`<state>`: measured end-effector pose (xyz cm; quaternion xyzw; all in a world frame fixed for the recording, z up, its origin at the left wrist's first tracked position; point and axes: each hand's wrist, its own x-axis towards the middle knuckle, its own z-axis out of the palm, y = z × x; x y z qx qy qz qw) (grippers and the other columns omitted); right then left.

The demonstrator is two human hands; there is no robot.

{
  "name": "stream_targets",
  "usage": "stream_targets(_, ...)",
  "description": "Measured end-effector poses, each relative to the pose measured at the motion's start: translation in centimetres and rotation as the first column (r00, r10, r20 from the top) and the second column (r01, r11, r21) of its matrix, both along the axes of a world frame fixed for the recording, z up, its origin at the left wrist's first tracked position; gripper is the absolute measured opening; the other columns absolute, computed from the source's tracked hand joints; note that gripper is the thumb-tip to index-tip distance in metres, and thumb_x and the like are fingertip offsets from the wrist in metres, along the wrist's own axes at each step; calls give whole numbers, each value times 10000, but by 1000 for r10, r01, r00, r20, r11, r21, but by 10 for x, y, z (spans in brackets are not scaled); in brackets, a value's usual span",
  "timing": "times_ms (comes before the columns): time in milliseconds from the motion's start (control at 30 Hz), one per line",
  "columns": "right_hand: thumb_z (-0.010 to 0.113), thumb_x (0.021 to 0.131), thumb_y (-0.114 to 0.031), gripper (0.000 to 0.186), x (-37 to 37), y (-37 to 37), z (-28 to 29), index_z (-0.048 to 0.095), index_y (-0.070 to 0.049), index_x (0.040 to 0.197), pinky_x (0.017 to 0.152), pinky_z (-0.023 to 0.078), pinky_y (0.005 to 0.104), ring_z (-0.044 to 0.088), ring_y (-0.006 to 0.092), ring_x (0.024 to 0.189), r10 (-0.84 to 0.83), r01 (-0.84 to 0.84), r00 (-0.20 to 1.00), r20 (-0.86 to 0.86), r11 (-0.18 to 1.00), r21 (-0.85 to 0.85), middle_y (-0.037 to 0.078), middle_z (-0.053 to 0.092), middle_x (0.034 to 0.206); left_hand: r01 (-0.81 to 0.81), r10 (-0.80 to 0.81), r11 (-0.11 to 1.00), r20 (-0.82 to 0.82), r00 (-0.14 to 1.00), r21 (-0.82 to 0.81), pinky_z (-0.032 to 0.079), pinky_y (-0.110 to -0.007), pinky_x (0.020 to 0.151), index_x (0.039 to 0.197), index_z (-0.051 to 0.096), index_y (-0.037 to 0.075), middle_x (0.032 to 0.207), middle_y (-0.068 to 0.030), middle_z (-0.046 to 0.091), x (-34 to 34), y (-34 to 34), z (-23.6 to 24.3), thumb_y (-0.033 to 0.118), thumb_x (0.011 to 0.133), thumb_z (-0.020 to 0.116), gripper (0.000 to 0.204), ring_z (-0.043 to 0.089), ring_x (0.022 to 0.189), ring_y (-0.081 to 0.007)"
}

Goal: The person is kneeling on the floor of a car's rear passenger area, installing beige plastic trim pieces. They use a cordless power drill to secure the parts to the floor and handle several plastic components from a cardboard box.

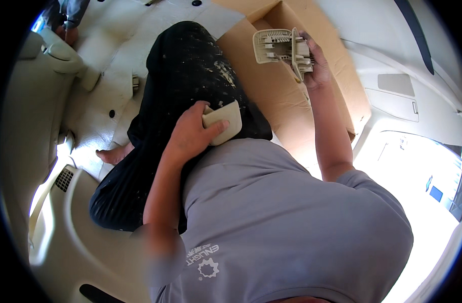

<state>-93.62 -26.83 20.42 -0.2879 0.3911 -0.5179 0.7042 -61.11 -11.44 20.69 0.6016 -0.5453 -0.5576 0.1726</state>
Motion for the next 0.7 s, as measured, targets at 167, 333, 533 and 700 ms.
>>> stream_targets(167, 829, 808, -316, 645, 45, 9, -2, 596, -38, 1341, 1046, 489, 363, 613, 219, 1178, 304, -295, 926, 225, 953, -73, 76, 641, 1288, 2, 16, 918, 43, 999, -396, 436, -439, 1057, 1383, 500, -65, 1324, -247, 588, 9, 19, 8, 488, 879, 718, 780, 588, 1216, -369)
stream_targets(333, 933, 651, -379, 888, 111, 16, 14, 564, -24, 1376, 1045, 469, 342, 599, 211, 1207, 585, -601, 799, -138, 777, -185, 77, 610, 1318, -67, 380, 925, -909, 168, 374, 557, -480, 903, 1439, 456, -26, 1327, -230, 604, 40, -4, 14, 593, 1047, 361, 738, 622, 1178, -379)
stream_targets(533, 901, 756, -222, 772, 156, 17, 33, 537, 61, 1376, 1006, 485, 311, 604, 172, 1150, 575, -689, 696, -430, 704, -173, 91, 627, 1256, -240, 438, 868, -898, -45, 435, 578, -448, 833, 1401, 499, -12, 1238, -182, 652, 40, 10, -6, 574, 1063, 317, 700, 665, 1096, -318)
stream_targets(700, 791, 883, -222, 555, 159, 21, 7, 564, 60, 1304, 841, 573, 305, 680, 163, 966, 390, -385, 895, -216, 921, 66, 111, 680, 1112, -667, 352, 685, -668, 656, -294, 431, -397, 1078, 1445, 443, -55, 1386, -185, 546, 45, 26, -21, 149, 820, 785, 741, 563, 1224, -334)
